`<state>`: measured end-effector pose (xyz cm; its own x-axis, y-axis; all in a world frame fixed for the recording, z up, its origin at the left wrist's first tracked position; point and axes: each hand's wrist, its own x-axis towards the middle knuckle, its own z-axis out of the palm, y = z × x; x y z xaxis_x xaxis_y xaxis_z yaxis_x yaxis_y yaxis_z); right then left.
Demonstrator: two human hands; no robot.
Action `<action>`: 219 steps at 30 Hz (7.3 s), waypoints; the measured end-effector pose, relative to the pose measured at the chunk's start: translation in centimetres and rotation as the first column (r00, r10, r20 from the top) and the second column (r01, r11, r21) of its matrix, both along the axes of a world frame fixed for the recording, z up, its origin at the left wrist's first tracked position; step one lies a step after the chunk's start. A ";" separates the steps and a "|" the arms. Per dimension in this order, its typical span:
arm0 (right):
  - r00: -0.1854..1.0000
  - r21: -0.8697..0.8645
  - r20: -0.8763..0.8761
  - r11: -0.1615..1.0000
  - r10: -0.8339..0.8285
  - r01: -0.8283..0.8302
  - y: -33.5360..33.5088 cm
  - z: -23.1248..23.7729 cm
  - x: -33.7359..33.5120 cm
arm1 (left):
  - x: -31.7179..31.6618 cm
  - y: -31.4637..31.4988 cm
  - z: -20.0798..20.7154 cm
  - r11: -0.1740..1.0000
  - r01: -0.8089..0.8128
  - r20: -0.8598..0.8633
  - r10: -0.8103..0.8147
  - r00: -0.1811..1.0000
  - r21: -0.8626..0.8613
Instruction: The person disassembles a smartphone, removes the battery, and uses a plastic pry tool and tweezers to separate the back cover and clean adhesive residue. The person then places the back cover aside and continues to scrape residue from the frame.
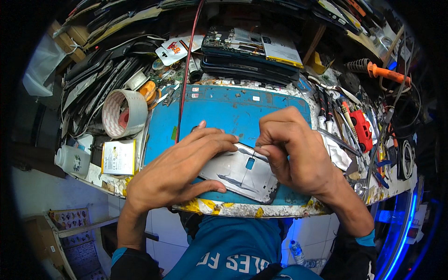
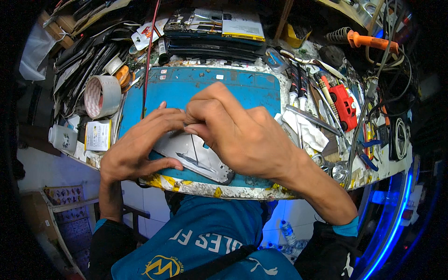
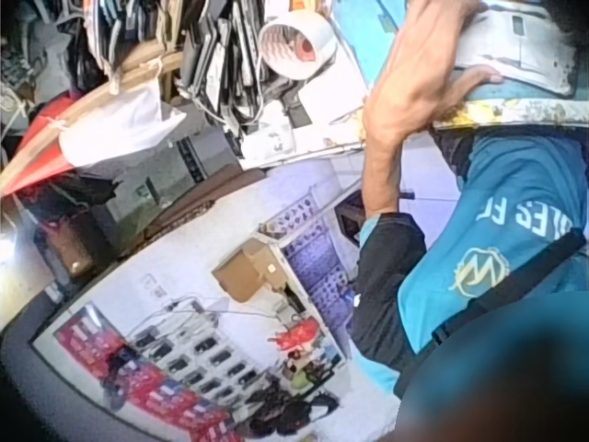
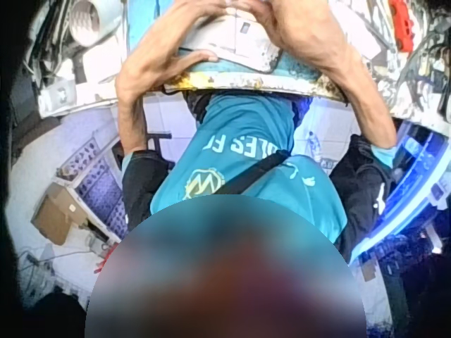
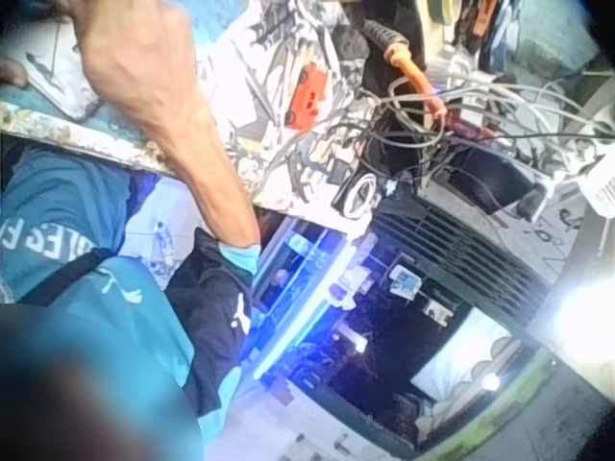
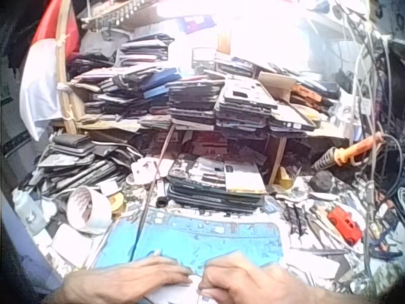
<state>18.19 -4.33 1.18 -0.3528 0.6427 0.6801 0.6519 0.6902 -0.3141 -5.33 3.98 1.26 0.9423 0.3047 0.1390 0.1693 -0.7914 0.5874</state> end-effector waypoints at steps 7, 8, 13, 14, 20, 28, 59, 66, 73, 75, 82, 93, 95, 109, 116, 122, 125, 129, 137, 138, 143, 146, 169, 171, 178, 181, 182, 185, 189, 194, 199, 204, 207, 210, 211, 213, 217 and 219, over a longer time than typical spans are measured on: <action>0.815 0.050 -0.563 0.990 0.135 -0.130 -0.1 3.4 2.5 | -0.1 0.2 -0.4 0.998 -0.013 -0.006 0.012 1.000 -0.059; 0.898 -0.041 -0.425 0.989 0.110 -0.141 -0.2 3.6 2.7 | -0.2 0.2 -0.5 0.997 -0.019 -0.010 0.018 1.000 -0.071; 0.997 -0.371 -0.033 0.925 0.069 -0.076 -1.3 3.7 3.0 | -0.7 0.1 -0.7 0.997 -0.043 -0.013 0.042 0.999 -0.060; 0.999 -0.382 0.027 0.924 0.032 -0.019 -1.5 3.9 3.2 | -0.7 0.0 -0.7 0.998 -0.048 -0.007 0.048 0.999 -0.050; 0.957 -0.354 0.245 0.904 -0.158 0.240 -2.8 5.1 5.0 | -0.9 0.1 -0.5 0.998 -0.037 0.029 0.038 0.999 -0.051; 0.563 -0.109 0.578 0.628 -0.590 0.771 -6.2 5.7 8.3 | -1.5 0.5 -0.3 0.998 -0.002 0.014 0.001 1.000 0.068; 0.646 -0.173 0.762 0.949 -0.041 0.265 -11.5 2.6 0.3 | -7.4 -2.1 0.8 0.758 0.185 -0.115 -0.145 0.983 0.625; 0.715 -0.173 0.692 0.940 -0.097 0.294 -11.2 1.8 0.7 | -7.1 -2.7 0.5 0.747 0.186 -0.152 -0.115 0.982 0.638; 0.715 -0.295 0.699 0.911 0.001 0.287 -11.2 2.8 1.7 | -6.8 -2.3 0.5 0.782 0.224 -0.156 -0.164 0.974 0.581; 0.773 -0.330 0.634 0.905 0.003 0.267 -10.7 2.9 2.2 | -6.5 -1.5 0.9 0.813 0.243 -0.138 -0.200 0.970 0.528; 0.944 -0.510 0.327 0.849 0.038 0.142 -3.7 1.9 3.0 | -0.7 1.7 1.1 0.897 0.191 -0.045 -0.189 0.981 0.399; 0.982 -0.642 0.154 0.767 0.112 0.013 0.6 0.9 3.0 | 0.6 2.9 0.4 0.959 0.207 -0.029 -0.206 0.978 0.194; 0.985 -0.655 0.134 0.756 0.109 0.006 0.4 1.0 2.9 | 0.8 3.2 0.1 0.953 0.261 -0.017 -0.261 0.965 0.153; 0.983 -0.675 0.182 0.727 -0.006 0.129 0.4 0.3 1.3 | 0.5 3.3 -2.0 0.964 0.267 0.110 -0.265 0.958 -0.003; 0.992 -0.718 0.124 0.692 0.016 0.078 0.9 0.5 1.8 | 0.5 3.1 -1.6 0.973 0.199 0.072 -0.191 0.979 -0.114; 0.990 -0.695 0.140 0.712 -0.009 0.105 0.8 0.5 1.4 | 0.5 3.1 -1.4 0.977 0.197 0.061 -0.192 0.979 -0.078; 0.978 -0.663 0.210 0.736 0.010 0.135 1.0 0.2 1.3 | 0.6 3.1 -1.2 0.979 0.203 0.055 -0.202 0.978 -0.028; 0.992 -0.704 0.127 0.705 0.004 0.087 1.2 0.3 1.8 | 0.7 3.1 -1.1 0.978 0.201 0.058 -0.198 0.979 -0.051; 0.985 -0.679 0.173 0.726 0.012 0.110 1.2 0.2 1.6 | 0.6 3.0 -1.1 0.980 0.191 0.053 -0.188 0.981 -0.061; 0.981 -0.680 0.194 0.724 0.024 0.117 1.2 0.2 1.6 | 0.6 3.0 -1.2 0.980 0.191 0.064 -0.188 0.980 -0.062; 0.992 -0.712 0.125 0.699 0.030 0.069 1.4 0.4 2.0 | 0.7 3.1 -1.2 0.979 0.198 0.084 -0.194 0.977 -0.042; 0.987 -0.691 0.159 0.716 0.026 0.093 1.1 0.2 1.7 | 0.7 3.0 -1.2 0.980 0.197 0.081 -0.194 0.978 -0.026; 0.985 -0.675 0.171 0.730 0.017 0.105 0.9 0.2 1.6 | 0.7 3.1 -0.9 0.978 0.207 0.020 -0.207 0.978 -0.003; 0.978 -0.633 0.211 0.764 0.011 0.127 0.7 0.1 1.6 | 0.7 3.1 -0.8 0.982 0.187 0.015 -0.186 0.982 -0.040; 0.997 -0.730 0.072 0.682 -0.005 0.056 0.8 0.0 2.0 | 0.8 3.0 -0.6 0.986 0.147 -0.012 -0.149 0.989 -0.079; 0.994 -0.720 0.111 0.688 -0.011 0.088 0.7 0.1 1.6 | 0.7 3.0 -0.6 0.985 0.170 -0.007 -0.170 0.985 -0.032; 0.993 -0.714 0.121 0.694 -0.010 0.094 0.7 0.2 1.6 | 0.7 3.0 -0.6 0.985 0.167 -0.006 -0.167 0.986 -0.037; 0.985 -0.696 0.171 0.709 0.011 0.113 0.7 0.2 1.6 | 0.9 3.0 -0.4 0.985 0.160 -0.006 -0.161 0.987 -0.060; 0.992 -0.701 0.128 0.707 0.000 0.091 0.7 -0.3 1.9 | 1.0 2.8 -0.4 0.985 0.125 0.004 -0.126 0.992 -0.121; 0.998 -0.723 0.061 0.690 0.006 0.040 0.7 -0.4 2.4 | 0.9 2.8 -0.7 0.985 0.123 0.034 -0.119 0.992 -0.123; 0.983 -0.664 0.184 0.738 0.005 0.121 0.5 -0.2 1.8 | 0.7 2.8 -0.5 0.988 0.123 -0.005 -0.124 0.992 -0.093; 0.996 -0.713 0.084 0.698 -0.006 0.064 0.7 -0.4 2.1 | 1.0 2.8 -0.6 0.985 0.109 0.022 -0.107 0.994 -0.133; 0.999 -0.739 0.038 0.673 0.004 0.025 0.7 -0.4 2.2 | 0.9 2.8 -0.8 0.985 0.113 0.036 -0.109 0.993 -0.132; 0.994 -0.735 0.109 0.674 0.010 0.074 0.5 -0.1 2.0 | 0.7 2.8 -0.7 0.987 0.116 0.022 -0.114 0.993 -0.115; 0.989 -0.719 0.146 0.688 0.008 0.101 0.4 0.0 1.8 | 0.6 2.8 -0.7 0.987 0.120 0.013 -0.119 0.993 -0.107; 0.986 -0.700 0.168 0.704 -0.001 0.120 0.4 0.1 1.6 | 0.7 2.8 -0.7 0.987 0.120 0.012 -0.120 0.993 -0.107; 0.991 -0.611 0.137 0.786 -0.007 0.090 0.6 0.1 2.2 | 0.9 2.8 -0.7 0.982 0.112 0.028 -0.109 0.994 -0.154; 0.984 -0.513 0.181 0.853 0.002 0.092 0.3 0.1 2.5 | 0.8 2.8 -0.8 0.985 0.102 0.010 -0.102 0.995 -0.137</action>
<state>20.73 -4.00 1.32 -0.3935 0.9021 0.1771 0.7536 0.4268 -0.4999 -4.51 6.73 0.43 0.9691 0.2232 0.1054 0.0896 -0.7161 0.6923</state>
